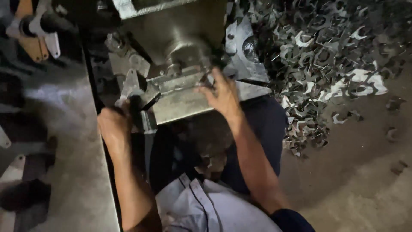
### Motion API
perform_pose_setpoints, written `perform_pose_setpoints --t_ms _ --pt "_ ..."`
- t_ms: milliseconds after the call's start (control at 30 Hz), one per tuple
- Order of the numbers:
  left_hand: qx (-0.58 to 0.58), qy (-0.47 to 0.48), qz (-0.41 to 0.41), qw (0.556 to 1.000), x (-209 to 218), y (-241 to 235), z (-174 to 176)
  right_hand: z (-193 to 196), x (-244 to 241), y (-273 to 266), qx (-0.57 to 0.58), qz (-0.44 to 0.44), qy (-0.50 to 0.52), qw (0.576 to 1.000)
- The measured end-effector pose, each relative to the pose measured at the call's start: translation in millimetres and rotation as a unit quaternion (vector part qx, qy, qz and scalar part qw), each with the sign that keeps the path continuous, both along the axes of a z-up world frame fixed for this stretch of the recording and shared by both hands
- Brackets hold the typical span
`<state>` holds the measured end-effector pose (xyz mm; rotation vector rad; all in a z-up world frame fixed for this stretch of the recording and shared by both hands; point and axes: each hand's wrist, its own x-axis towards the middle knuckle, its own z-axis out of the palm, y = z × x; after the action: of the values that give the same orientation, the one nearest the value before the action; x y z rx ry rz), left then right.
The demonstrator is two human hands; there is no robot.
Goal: Loading and manipulating metal brackets in a mechanical press fixture on a fabrication floor.
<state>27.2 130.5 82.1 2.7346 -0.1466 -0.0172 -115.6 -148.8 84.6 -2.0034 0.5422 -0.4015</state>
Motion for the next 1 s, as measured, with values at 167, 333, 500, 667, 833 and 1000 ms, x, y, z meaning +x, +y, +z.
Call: perform_pose_setpoints --t_ms 167,333,500,667,833,1000 --pt "-0.043 -0.134 -0.007 0.99 -4 -7 -5 5 3 -21 -0.268 -0.027 -0.15 0.951" --pt "-0.182 -0.148 -0.119 0.965 -41 -24 47 -33 6 -52 -0.487 -0.048 -0.146 0.86" --pt "-0.466 0.122 -0.059 0.874 -72 -61 23 -36 -35 -98 0.27 -0.018 -0.259 0.927" --pt "-0.581 0.202 0.001 0.789 -53 -113 -25 -13 -37 -84 0.476 -0.072 -0.381 0.789" --pt "-0.548 0.082 0.021 0.832 -33 -143 -51 -24 -13 -12 0.371 -0.088 -0.046 0.923" --pt "-0.513 -0.004 -0.021 0.858 -28 -141 -61 -56 4 36 0.389 0.028 -0.068 0.918"
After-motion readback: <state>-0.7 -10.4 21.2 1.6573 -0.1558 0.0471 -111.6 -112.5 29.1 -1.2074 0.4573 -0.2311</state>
